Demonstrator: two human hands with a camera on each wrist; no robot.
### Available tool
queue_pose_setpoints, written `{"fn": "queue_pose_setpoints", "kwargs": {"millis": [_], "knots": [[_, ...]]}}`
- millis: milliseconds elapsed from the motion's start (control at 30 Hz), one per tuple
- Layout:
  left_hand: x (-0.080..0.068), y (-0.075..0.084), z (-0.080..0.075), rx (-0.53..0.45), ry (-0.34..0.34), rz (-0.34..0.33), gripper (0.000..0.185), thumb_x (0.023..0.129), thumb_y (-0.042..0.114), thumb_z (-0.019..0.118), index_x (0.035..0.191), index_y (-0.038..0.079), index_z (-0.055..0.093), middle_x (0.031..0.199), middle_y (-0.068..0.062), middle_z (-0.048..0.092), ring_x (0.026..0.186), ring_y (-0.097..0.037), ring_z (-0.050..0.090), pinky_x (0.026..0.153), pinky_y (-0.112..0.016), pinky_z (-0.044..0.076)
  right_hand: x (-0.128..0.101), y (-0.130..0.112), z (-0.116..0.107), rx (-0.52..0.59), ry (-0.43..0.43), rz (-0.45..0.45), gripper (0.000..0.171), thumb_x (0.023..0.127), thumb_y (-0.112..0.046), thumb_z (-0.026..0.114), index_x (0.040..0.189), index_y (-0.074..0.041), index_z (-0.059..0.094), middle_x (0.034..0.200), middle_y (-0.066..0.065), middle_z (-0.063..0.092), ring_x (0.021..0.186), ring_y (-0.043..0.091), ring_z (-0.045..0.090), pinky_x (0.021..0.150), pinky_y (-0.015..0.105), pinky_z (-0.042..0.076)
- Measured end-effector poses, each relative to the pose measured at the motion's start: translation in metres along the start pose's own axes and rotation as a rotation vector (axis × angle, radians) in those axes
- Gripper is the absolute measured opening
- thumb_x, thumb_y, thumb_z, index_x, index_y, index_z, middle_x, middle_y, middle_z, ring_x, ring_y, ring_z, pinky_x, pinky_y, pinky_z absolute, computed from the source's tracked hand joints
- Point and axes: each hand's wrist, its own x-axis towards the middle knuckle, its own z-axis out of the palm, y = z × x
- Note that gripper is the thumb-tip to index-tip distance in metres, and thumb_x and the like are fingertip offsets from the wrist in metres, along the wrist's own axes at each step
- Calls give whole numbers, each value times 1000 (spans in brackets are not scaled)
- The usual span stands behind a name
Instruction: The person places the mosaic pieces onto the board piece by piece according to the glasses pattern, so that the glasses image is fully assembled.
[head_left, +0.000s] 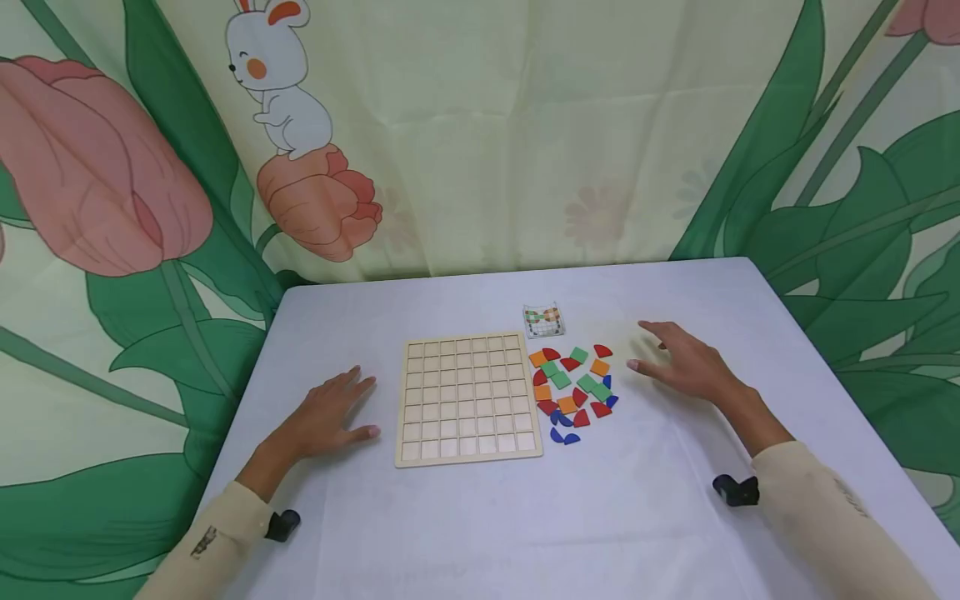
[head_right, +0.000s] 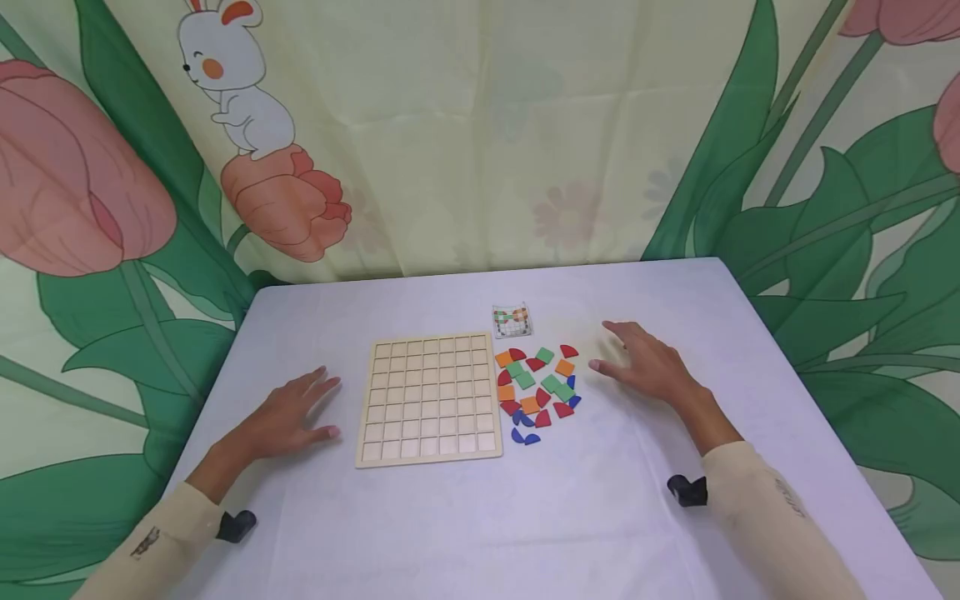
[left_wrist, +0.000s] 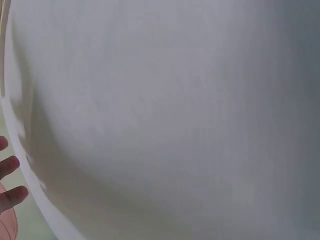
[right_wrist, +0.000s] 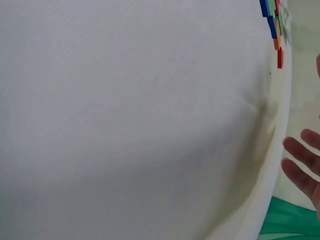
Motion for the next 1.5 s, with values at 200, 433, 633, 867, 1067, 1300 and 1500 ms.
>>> {"fn": "queue_pose_setpoints", "kwargs": {"millis": [200, 433, 633, 867, 1067, 1300, 1500], "knots": [[0, 19, 1, -18, -37, 38, 98, 83, 75, 59, 155, 12, 39, 162, -21, 32, 147, -44, 33, 111, -67, 31, 16, -18, 5, 47, -20, -2, 73, 91, -45, 72, 148, -7, 48, 144, 25, 51, 107, 36, 62, 86, 52, 56], [0, 38, 6, -40, -88, 77, 103, 81, 81, 56, 157, 16, 35, 165, -21, 24, 149, -48, 25, 112, -67, 29, 32, -33, 10, 36, -79, -47, 55, 90, -28, 76, 138, -6, 59, 131, 22, 61, 102, 32, 64, 85, 48, 58], [-2, 46, 10, -42, -135, 72, 105, 80, 82, 54, 160, 18, 29, 166, -21, 18, 152, -49, 15, 114, -70, 24, 39, -33, 13, 47, -88, -49, 51, 90, -25, 77, 136, -7, 62, 125, 19, 63, 103, 30, 62, 85, 45, 58], [-3, 51, 11, -4, -146, 62, 110, 78, 85, 54, 160, 17, 28, 166, -21, 17, 152, -50, 14, 114, -70, 24, 44, -30, 18, 71, -98, -43, 50, 90, -28, 76, 134, -7, 64, 120, 18, 64, 111, 35, 60, 89, 48, 56], [-2, 53, 12, 16, -155, 57, 110, 78, 83, 56, 161, 17, 25, 167, -21, 16, 152, -49, 14, 114, -70, 24, 47, -31, 20, 56, -84, -45, 47, 91, -28, 76, 131, -7, 66, 119, 19, 64, 115, 38, 59, 93, 52, 54], [-4, 54, 11, 15, -154, 59, 111, 78, 84, 56, 161, 17, 25, 167, -21, 16, 152, -50, 14, 113, -71, 25, 50, -36, 23, 32, -72, -67, 36, 91, -21, 76, 123, -5, 72, 114, 17, 65, 113, 35, 60, 91, 49, 55], [-5, 54, 11, 18, -165, 69, 113, 76, 87, 54, 161, 17, 25, 167, -20, 15, 152, -50, 14, 113, -71, 25, 49, -37, 23, 26, -77, -57, 34, 91, -17, 75, 123, -5, 72, 112, 16, 63, 109, 33, 61, 88, 47, 57]]}}
